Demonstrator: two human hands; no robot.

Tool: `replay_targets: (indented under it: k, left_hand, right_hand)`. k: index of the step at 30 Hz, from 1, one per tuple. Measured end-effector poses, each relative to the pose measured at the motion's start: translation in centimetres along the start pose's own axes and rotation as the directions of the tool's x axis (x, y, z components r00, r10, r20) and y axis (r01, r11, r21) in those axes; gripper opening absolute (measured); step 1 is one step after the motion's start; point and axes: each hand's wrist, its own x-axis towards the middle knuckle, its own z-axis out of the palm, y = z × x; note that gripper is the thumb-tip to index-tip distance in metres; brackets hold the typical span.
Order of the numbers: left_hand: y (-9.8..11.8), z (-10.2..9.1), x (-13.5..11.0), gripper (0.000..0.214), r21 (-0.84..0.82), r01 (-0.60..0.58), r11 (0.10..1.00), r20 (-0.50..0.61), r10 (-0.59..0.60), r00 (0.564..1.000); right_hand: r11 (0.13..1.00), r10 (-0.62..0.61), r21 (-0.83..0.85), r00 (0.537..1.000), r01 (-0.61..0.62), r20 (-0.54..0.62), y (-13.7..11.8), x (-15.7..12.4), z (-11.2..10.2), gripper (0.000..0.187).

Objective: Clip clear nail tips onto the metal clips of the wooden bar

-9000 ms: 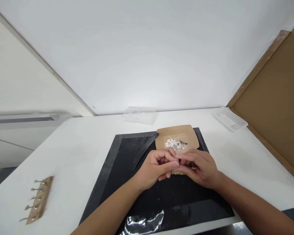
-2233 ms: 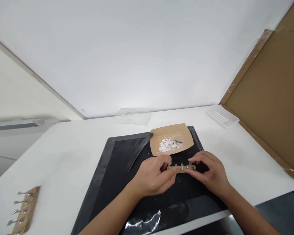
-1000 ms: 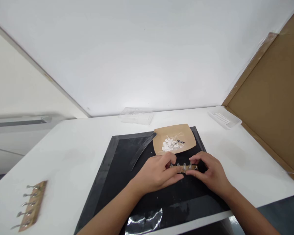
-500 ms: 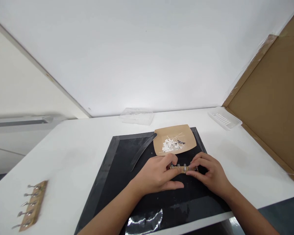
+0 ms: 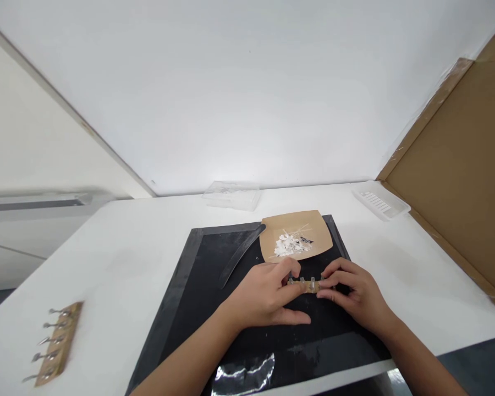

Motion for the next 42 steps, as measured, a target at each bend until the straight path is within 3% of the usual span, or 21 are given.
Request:
replay_targets:
  k: [7, 14, 21, 32, 38, 42]
  left_hand:
    - [0.12, 0.02, -0.04, 0.047, 0.017, 0.002, 1.000, 0.002, -0.002, 1.000]
    - [0.14, 0.07, -0.04, 0.046, 0.019, 0.007, 1.000, 0.002, -0.007, 1.000]
    - [0.04, -0.03, 0.10, 0.042, 0.017, -0.004, 1.000, -0.015, 0.004, 1.000]
    - [0.00, -0.14, 0.12, 0.034, -0.007, 0.010, 1.000, -0.033, -0.010, 0.999]
    - [-0.26, -0.28, 0.23, 0.028, -0.014, 0.021, 1.000, -0.030, -0.021, 0.999]
    - [-0.43, -0.50, 0.31, 0.028, 0.001, 0.026, 1.000, -0.027, -0.026, 0.999]
  right_hand:
    - [0.994, -0.062, -0.086, 0.998, 0.061, -0.009, 0.21, -0.05, 0.00, 0.016]
    - [0.932, -0.170, -0.318, 0.985, 0.172, 0.034, -0.06, -0.31, -0.05, 0.016]
    - [0.887, -0.176, -0.416, 0.980, 0.198, 0.092, -0.64, -0.11, -0.11, 0.018]
    - [0.897, -0.165, -0.401, 0.983, 0.184, 0.081, -0.17, -0.30, 0.20, 0.018]
    - [0.937, -0.170, -0.300, 0.984, 0.179, 0.056, -0.09, -0.12, -0.28, 0.011]
    - [0.959, -0.134, -0.252, 0.991, 0.131, 0.003, -0.27, -0.04, -0.66, 0.026]
